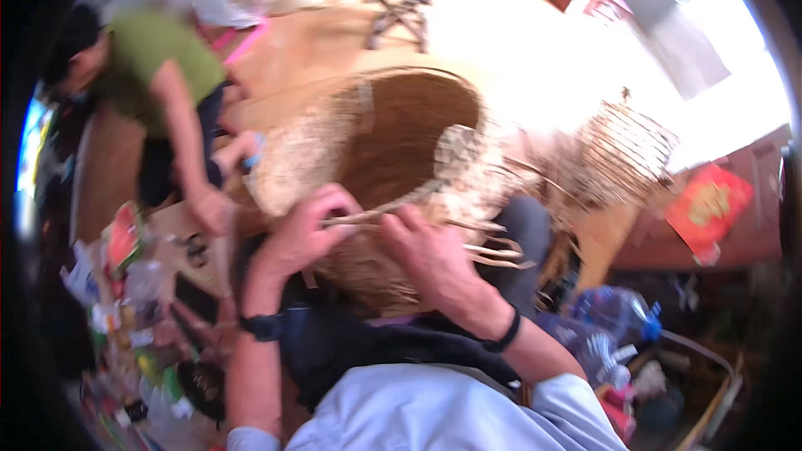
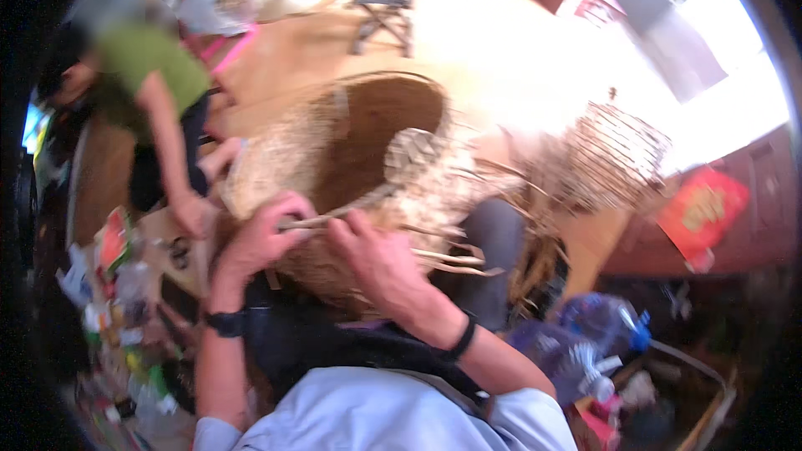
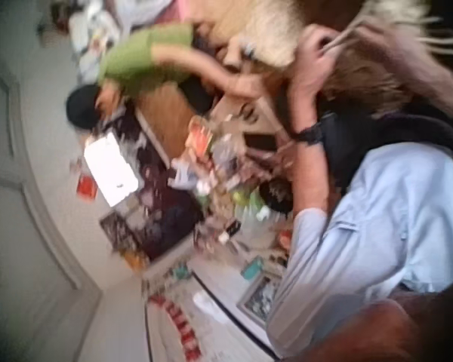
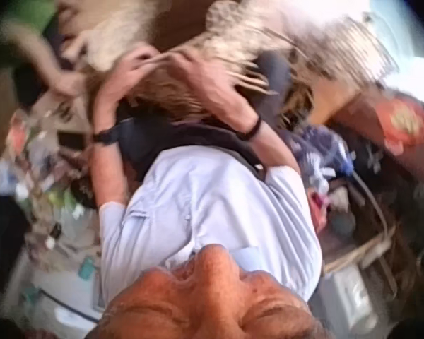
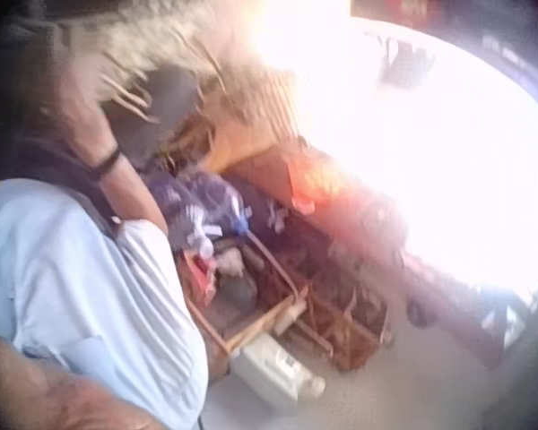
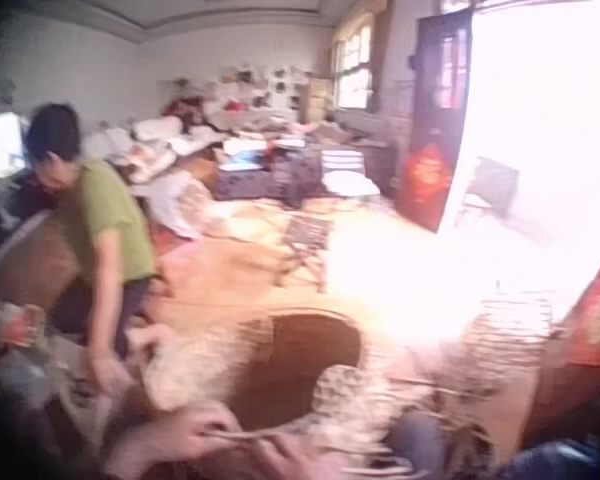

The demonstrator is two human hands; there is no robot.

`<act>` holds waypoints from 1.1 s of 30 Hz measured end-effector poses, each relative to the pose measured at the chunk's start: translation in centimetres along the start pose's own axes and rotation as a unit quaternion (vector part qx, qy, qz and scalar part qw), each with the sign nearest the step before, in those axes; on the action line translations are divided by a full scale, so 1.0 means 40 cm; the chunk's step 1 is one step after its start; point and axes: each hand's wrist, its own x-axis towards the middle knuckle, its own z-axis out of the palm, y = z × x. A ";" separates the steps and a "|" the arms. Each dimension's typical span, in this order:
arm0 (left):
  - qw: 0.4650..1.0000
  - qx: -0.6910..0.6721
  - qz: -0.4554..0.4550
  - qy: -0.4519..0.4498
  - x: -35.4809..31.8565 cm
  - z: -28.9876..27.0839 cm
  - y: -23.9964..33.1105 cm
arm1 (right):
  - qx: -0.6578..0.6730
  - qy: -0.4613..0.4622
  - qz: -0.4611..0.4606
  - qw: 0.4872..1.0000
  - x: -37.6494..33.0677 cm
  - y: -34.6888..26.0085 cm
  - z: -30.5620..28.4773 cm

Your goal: Weaving a large basket using bamboo or wood strips.

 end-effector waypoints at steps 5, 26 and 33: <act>0.997 0.006 -0.078 0.003 0.002 -0.021 0.038 | 0.103 0.060 0.013 0.993 -0.041 0.036 -0.008; 0.989 0.006 -0.150 -0.001 0.006 -0.021 -0.015 | 0.189 0.245 0.586 0.749 -1.030 1.086 0.378; 0.986 0.049 -0.159 0.024 -0.049 -0.061 -0.011 | 0.071 0.121 0.615 0.776 -0.912 1.011 0.521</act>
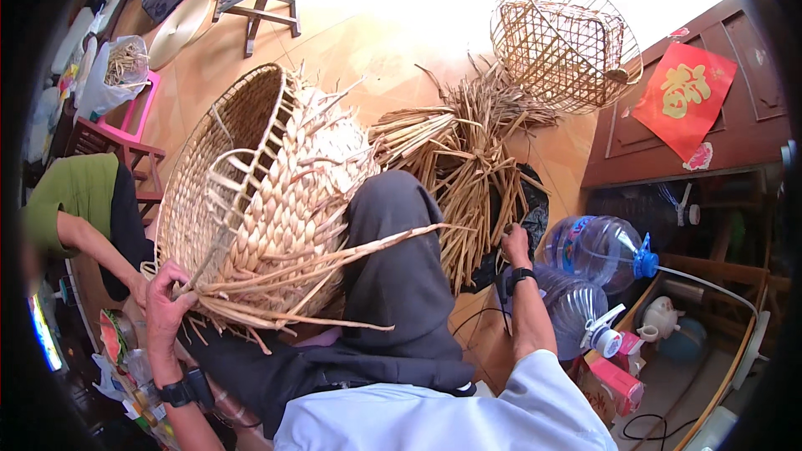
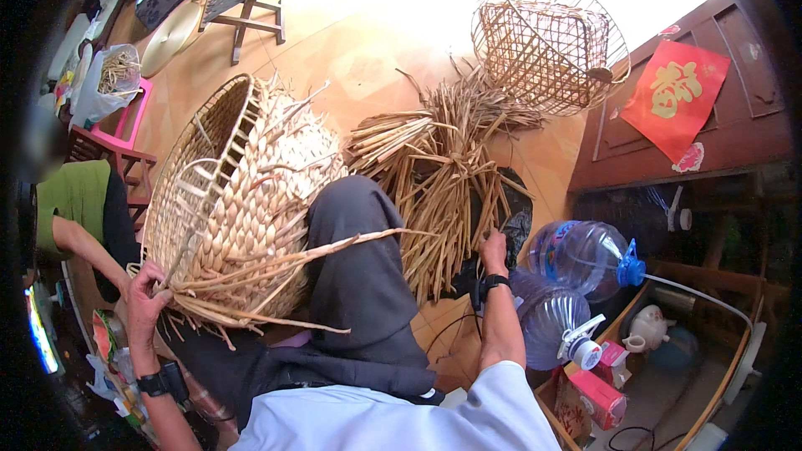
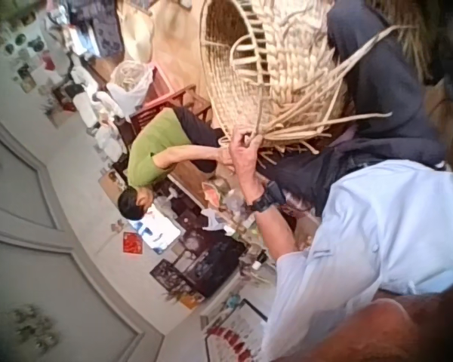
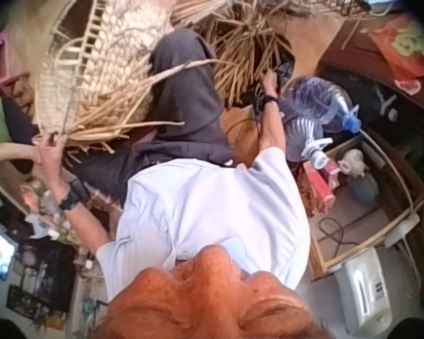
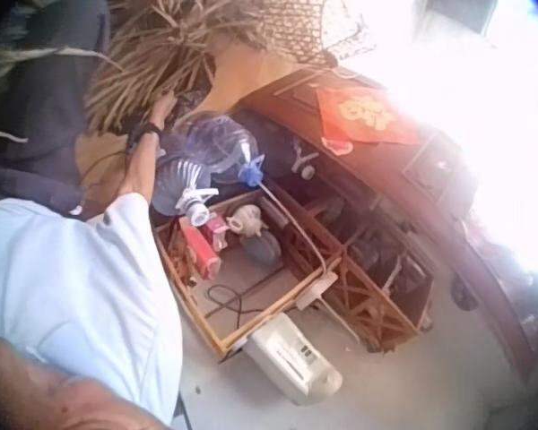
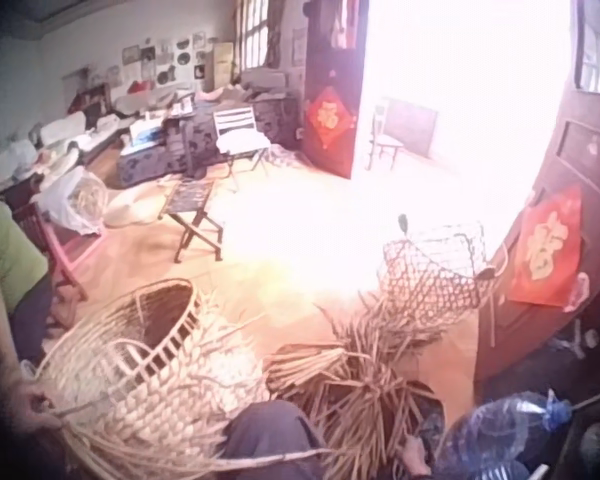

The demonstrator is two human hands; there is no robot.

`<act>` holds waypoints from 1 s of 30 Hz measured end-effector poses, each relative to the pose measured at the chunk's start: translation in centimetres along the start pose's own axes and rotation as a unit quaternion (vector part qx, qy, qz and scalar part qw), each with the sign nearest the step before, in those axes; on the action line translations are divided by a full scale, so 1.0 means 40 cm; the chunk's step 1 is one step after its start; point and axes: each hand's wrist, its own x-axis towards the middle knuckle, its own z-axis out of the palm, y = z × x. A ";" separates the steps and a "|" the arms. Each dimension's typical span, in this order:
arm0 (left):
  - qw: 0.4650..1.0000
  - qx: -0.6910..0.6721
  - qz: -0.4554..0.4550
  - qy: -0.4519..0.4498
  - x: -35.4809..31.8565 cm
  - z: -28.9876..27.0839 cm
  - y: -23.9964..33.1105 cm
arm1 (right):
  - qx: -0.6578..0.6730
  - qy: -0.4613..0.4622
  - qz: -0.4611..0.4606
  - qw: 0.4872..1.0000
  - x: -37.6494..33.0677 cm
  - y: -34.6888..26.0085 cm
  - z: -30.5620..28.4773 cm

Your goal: Weaving a large basket using bamboo or wood strips.

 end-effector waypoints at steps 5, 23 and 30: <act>0.999 -0.038 -0.010 0.001 0.043 0.047 0.007 | -0.034 0.013 -0.008 0.999 0.069 0.207 0.045; 0.999 -0.023 -0.047 0.007 0.025 0.028 0.023 | 0.225 -0.033 -0.071 0.971 -0.070 0.077 0.150; 0.999 -0.005 -0.038 0.025 -0.019 0.011 0.009 | 0.041 -0.484 0.088 0.870 -0.444 -0.168 0.035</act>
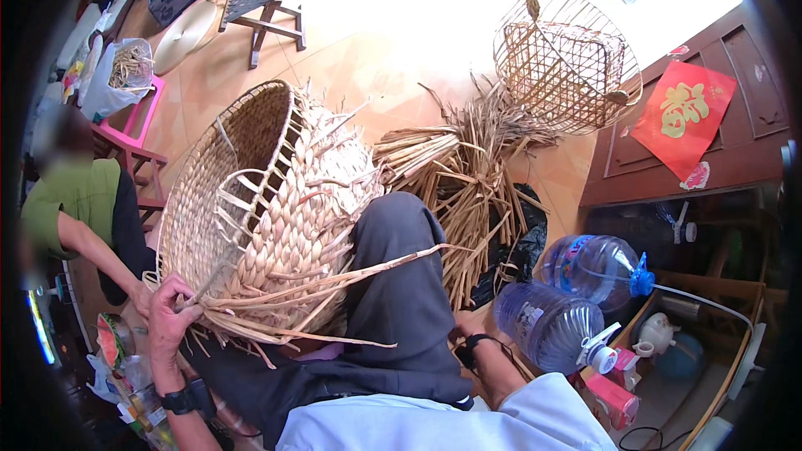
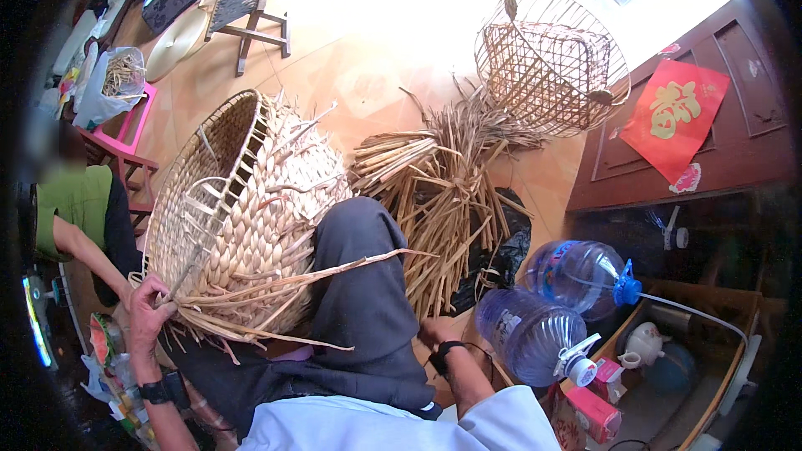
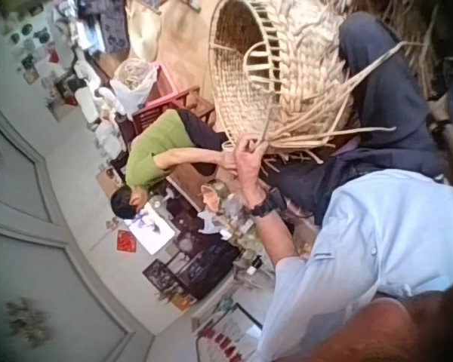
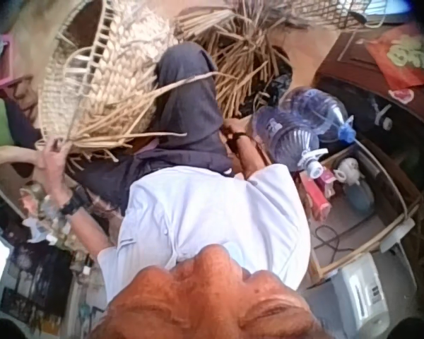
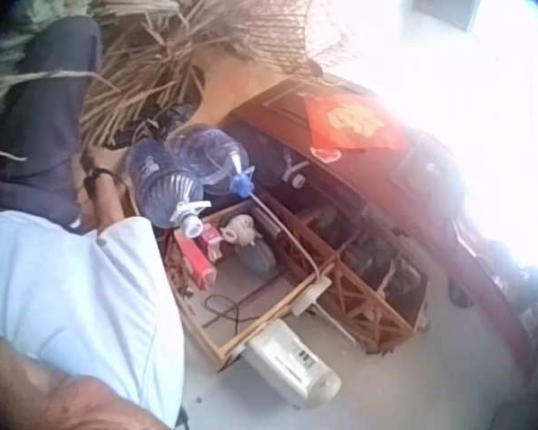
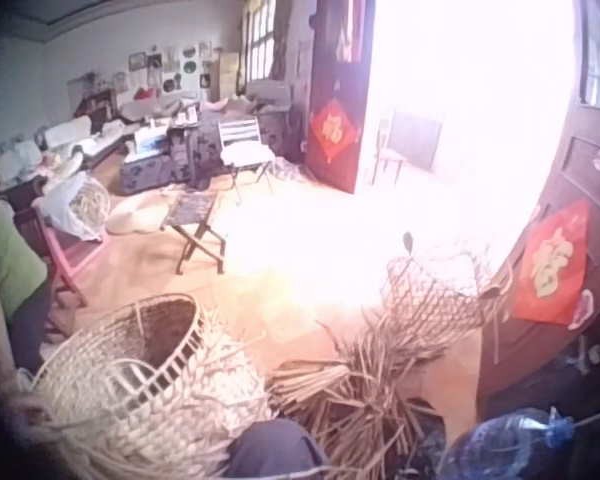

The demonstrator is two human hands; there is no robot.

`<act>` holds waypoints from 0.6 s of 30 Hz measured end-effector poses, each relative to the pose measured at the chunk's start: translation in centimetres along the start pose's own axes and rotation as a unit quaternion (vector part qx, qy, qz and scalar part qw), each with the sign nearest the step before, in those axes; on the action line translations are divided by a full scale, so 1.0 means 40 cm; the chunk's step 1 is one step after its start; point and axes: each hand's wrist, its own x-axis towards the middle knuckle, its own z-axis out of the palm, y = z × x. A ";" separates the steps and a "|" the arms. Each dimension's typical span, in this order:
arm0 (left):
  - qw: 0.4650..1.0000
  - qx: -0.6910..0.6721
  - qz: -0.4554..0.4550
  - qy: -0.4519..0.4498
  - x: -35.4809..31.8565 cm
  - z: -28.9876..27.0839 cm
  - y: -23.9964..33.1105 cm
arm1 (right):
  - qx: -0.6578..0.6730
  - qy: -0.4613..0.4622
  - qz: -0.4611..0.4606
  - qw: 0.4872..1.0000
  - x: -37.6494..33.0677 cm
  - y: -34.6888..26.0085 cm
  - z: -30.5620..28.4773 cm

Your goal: Weaving a large basket using bamboo or wood strips.

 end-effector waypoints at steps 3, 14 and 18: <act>0.999 -0.006 0.035 -0.032 0.046 0.022 -0.002 | -0.055 -0.033 0.020 0.998 0.026 0.136 0.080; 0.995 0.007 0.101 -0.023 0.049 0.040 0.039 | -0.024 0.142 0.120 0.982 -0.032 0.868 -0.141; 0.989 -0.004 0.130 -0.063 0.063 0.046 0.072 | 0.023 0.134 0.150 0.979 0.101 0.531 -0.064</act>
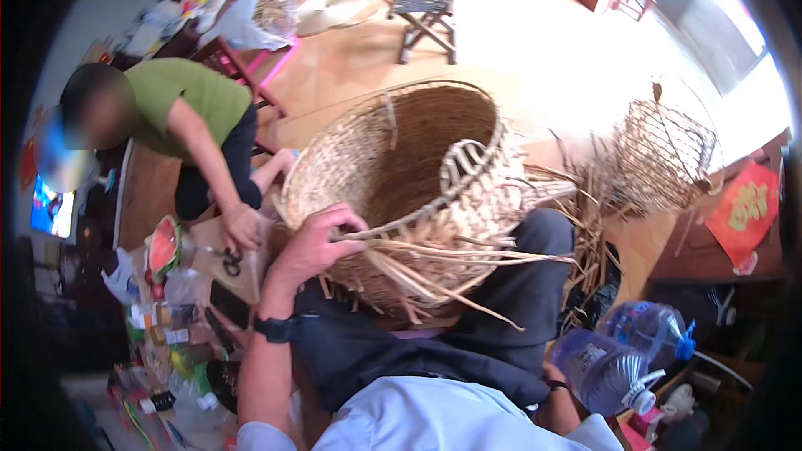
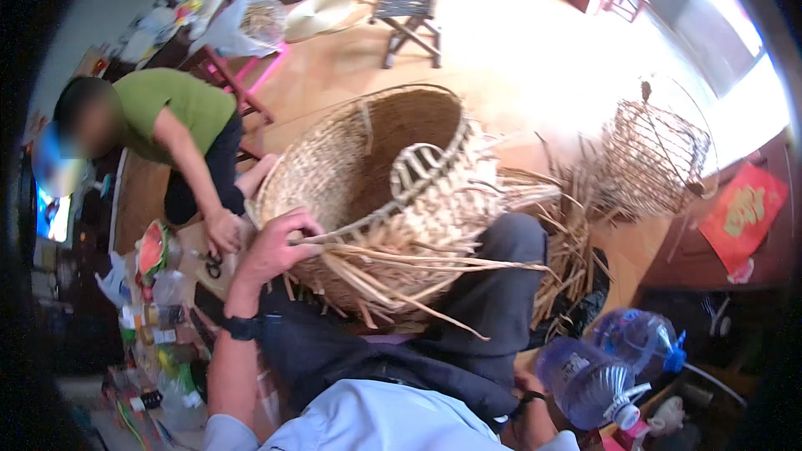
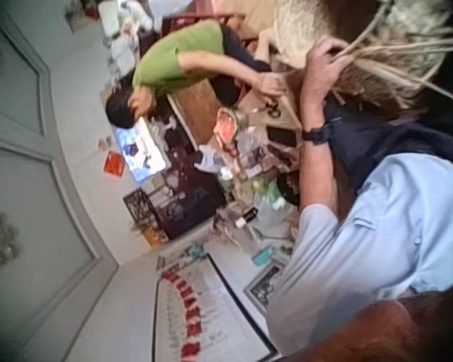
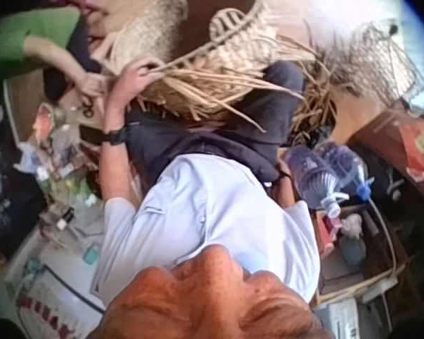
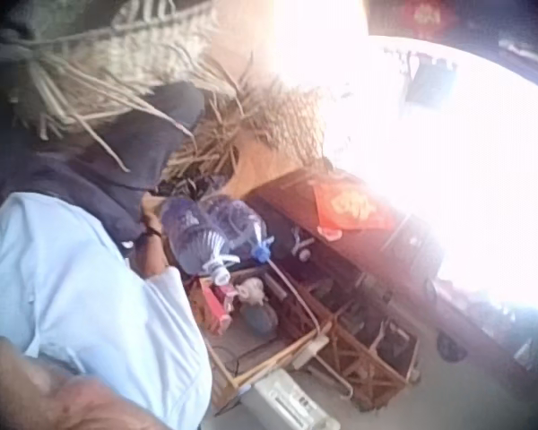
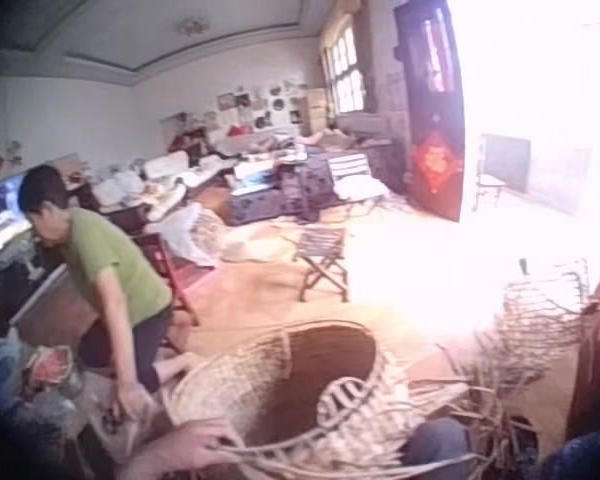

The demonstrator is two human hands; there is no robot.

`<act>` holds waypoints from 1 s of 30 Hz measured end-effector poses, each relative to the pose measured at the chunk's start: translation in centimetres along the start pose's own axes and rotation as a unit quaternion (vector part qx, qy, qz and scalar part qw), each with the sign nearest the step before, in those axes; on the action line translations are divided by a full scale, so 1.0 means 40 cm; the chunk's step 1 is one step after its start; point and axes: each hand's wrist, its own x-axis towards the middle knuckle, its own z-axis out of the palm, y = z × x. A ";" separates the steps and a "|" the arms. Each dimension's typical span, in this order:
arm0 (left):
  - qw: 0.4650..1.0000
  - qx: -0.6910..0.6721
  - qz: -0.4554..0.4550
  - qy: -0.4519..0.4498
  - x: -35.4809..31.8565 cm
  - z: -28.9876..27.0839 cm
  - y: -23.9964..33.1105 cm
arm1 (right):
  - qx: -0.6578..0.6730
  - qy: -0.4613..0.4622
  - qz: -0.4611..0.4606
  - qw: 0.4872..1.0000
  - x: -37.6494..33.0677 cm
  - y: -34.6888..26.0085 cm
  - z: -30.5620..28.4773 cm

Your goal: Weaving a large basket using bamboo or wood strips.

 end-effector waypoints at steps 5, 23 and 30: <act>0.999 -0.046 0.014 -0.005 -0.029 -0.012 -0.027 | 0.132 0.124 -0.374 0.909 -0.255 -0.416 -0.296; 0.996 -0.029 -0.017 0.086 -0.026 0.041 -0.023 | -0.158 0.195 -0.766 0.593 -1.225 -1.169 0.039; 0.997 0.021 0.030 0.068 -0.021 0.038 -0.040 | -0.266 0.228 -0.763 0.543 -1.198 -1.219 0.086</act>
